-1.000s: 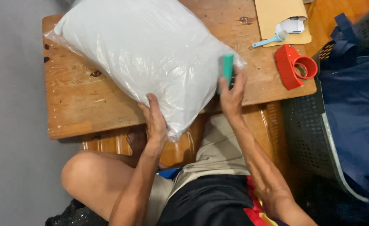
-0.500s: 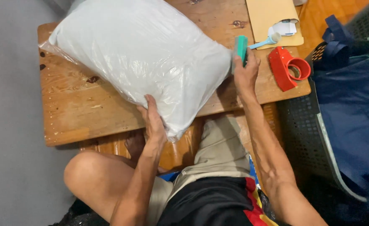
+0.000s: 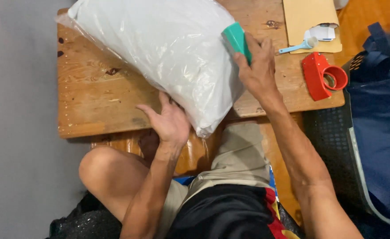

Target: The person uses a green plastic scraper to repeatedly smooth the surface of a pillow wrapped in clear plastic on a wooden table. They rub the scraper along the edges and across the face of the pillow, then flip it over and continue smoothing the other side.

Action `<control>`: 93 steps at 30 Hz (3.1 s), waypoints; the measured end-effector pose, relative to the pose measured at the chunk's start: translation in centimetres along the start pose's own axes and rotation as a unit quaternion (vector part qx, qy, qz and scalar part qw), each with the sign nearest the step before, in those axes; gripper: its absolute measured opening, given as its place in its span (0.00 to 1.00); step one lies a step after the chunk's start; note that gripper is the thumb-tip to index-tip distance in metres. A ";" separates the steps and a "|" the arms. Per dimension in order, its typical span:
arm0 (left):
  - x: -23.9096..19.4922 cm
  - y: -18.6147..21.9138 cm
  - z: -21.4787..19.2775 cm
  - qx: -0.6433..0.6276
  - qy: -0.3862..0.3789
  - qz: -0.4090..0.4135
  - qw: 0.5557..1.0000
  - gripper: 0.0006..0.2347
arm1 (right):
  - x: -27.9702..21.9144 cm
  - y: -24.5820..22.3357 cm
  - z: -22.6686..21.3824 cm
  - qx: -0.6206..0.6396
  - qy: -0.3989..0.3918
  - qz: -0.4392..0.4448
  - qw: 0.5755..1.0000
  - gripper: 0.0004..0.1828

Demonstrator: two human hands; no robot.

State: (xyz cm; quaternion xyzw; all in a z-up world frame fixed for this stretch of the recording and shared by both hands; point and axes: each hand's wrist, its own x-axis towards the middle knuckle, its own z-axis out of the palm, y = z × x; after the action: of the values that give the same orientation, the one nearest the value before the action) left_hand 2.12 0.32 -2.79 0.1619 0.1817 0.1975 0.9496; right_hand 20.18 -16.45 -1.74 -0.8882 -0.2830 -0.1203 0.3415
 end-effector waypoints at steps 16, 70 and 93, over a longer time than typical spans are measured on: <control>0.2 0.8 -0.5 -0.160 0.018 -0.026 0.987 0.43 | 0.4 -12.3 1.7 -0.230 -0.155 -0.387 0.879 0.13; -1.7 -1.6 4.0 0.231 0.159 -0.203 0.938 0.40 | -14.5 -4.1 -3.1 0.254 -0.159 -0.219 0.928 0.20; -1.7 -1.1 1.6 0.414 0.196 -0.052 0.887 0.33 | -14.6 -1.2 6.8 0.111 0.126 -0.194 0.967 0.28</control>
State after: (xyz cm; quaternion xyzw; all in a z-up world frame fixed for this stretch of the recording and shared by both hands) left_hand 1.71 -1.76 -1.34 0.4891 0.4375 0.0826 0.7500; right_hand 7.79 -17.27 -12.05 -0.7506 -0.4160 -0.2628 0.4411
